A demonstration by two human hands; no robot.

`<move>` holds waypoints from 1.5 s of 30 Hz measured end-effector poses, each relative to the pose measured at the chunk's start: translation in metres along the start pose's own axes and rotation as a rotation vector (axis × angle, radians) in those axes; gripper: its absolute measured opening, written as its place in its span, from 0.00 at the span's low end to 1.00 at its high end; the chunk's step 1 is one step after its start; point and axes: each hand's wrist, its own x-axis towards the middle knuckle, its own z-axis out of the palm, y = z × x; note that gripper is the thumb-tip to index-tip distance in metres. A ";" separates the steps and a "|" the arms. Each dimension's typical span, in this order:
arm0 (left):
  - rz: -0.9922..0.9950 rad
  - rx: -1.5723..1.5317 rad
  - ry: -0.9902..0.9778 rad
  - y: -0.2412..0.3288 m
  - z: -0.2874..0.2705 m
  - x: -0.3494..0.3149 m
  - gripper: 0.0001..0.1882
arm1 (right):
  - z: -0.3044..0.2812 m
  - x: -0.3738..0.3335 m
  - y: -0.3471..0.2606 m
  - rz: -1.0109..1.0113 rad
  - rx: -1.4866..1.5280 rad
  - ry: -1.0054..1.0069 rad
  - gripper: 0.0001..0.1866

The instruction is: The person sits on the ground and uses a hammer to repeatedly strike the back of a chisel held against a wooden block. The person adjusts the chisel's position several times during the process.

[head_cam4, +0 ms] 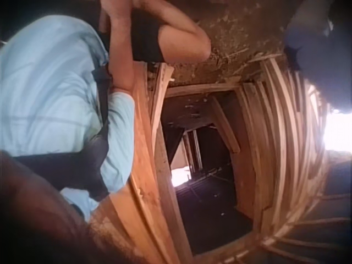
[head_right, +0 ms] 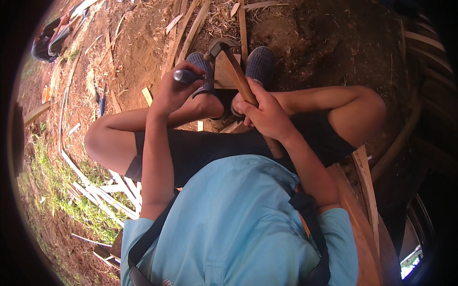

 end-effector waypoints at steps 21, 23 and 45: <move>-0.019 0.015 -0.056 0.008 -0.003 0.000 0.11 | 0.002 0.018 0.044 0.329 -0.057 0.068 0.23; -0.022 0.029 -0.054 0.010 -0.003 0.000 0.11 | 0.003 0.020 0.048 0.306 -0.048 0.082 0.17; 0.026 -0.037 -0.013 0.002 -0.008 0.000 0.11 | 0.005 0.021 0.059 0.257 -0.214 0.100 0.18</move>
